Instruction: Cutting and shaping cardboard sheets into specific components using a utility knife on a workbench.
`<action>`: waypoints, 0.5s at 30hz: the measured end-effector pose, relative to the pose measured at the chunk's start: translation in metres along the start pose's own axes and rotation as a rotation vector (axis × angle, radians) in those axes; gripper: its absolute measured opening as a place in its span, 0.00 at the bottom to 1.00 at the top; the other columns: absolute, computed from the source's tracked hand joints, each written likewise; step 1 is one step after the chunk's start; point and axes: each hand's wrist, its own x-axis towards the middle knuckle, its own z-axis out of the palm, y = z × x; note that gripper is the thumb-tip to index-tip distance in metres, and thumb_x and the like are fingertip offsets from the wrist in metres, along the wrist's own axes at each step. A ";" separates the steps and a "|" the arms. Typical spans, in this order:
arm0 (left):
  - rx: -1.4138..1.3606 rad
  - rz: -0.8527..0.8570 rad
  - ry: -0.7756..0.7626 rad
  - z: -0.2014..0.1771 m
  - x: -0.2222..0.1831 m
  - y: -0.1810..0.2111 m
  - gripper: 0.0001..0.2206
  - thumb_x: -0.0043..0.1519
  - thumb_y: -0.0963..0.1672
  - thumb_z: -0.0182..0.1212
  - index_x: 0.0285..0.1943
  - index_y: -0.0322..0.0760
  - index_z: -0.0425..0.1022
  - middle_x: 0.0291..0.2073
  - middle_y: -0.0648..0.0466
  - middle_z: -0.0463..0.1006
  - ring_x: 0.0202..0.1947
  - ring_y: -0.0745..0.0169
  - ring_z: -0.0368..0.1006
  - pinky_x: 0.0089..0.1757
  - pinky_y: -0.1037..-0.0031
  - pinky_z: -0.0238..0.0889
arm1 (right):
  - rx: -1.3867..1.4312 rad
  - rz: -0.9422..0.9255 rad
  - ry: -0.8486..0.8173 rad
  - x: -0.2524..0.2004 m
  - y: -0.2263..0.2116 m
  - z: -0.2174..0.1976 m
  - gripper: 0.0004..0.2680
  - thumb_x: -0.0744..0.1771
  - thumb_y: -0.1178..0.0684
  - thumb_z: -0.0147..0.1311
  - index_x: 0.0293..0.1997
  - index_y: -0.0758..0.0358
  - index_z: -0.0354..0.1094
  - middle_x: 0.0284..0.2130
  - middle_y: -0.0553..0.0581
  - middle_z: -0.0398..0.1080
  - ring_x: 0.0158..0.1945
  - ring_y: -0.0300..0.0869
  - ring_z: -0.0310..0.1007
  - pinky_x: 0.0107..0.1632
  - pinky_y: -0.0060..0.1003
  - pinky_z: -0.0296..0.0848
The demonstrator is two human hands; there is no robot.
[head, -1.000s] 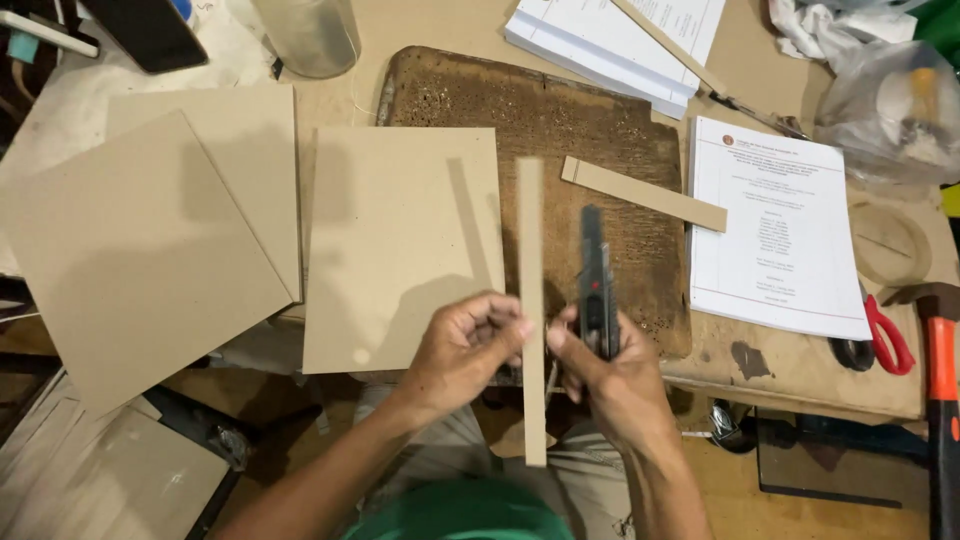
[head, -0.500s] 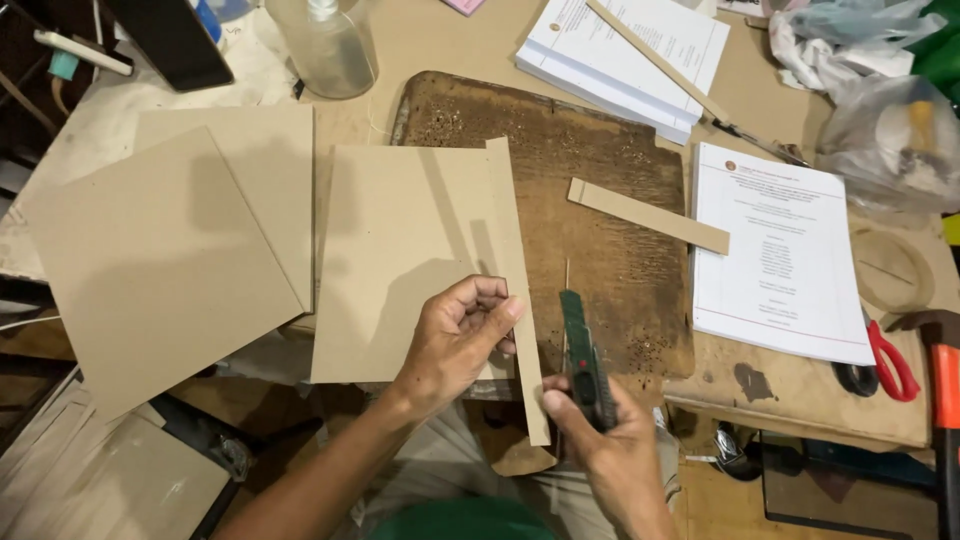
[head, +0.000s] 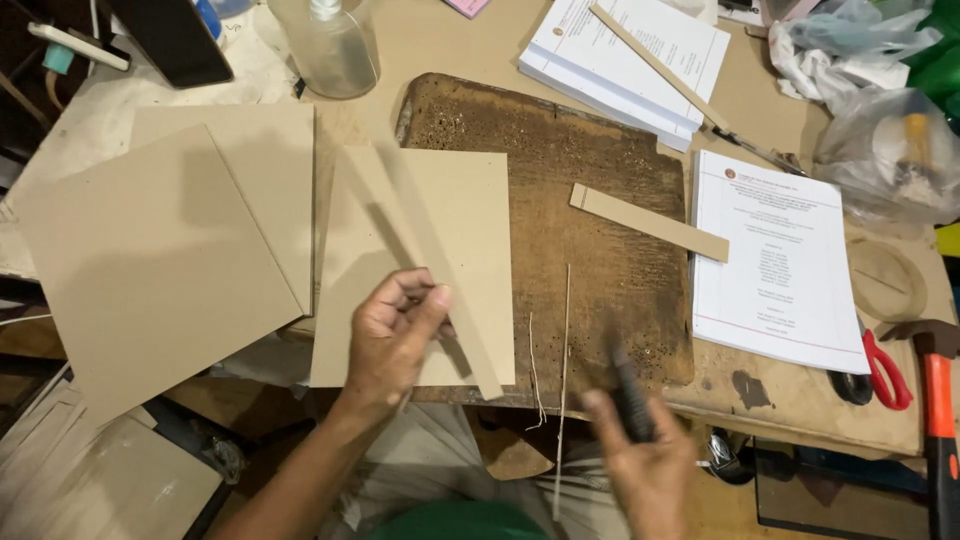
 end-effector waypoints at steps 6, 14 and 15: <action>-0.130 -0.009 0.006 -0.005 0.003 -0.007 0.07 0.65 0.39 0.61 0.49 0.29 0.74 0.38 0.48 0.76 0.34 0.61 0.74 0.33 0.74 0.79 | -0.031 -0.024 0.013 -0.015 0.036 0.033 0.11 0.62 0.47 0.72 0.31 0.61 0.74 0.19 0.53 0.55 0.25 0.41 0.57 0.29 0.35 0.54; -0.147 -0.013 0.034 -0.004 -0.001 -0.016 0.09 0.63 0.43 0.65 0.48 0.32 0.75 0.34 0.53 0.75 0.33 0.66 0.72 0.33 0.74 0.78 | 0.044 -0.002 0.126 -0.030 0.018 0.058 0.11 0.60 0.48 0.74 0.29 0.64 0.76 0.20 0.56 0.60 0.27 0.43 0.60 0.32 0.40 0.59; -0.133 -0.003 0.045 -0.004 -0.002 -0.015 0.09 0.63 0.43 0.65 0.48 0.32 0.75 0.34 0.54 0.76 0.34 0.67 0.72 0.34 0.74 0.78 | -0.006 0.053 0.121 -0.035 0.010 0.059 0.11 0.61 0.45 0.72 0.34 0.63 0.81 0.22 0.59 0.62 0.29 0.46 0.63 0.36 0.45 0.62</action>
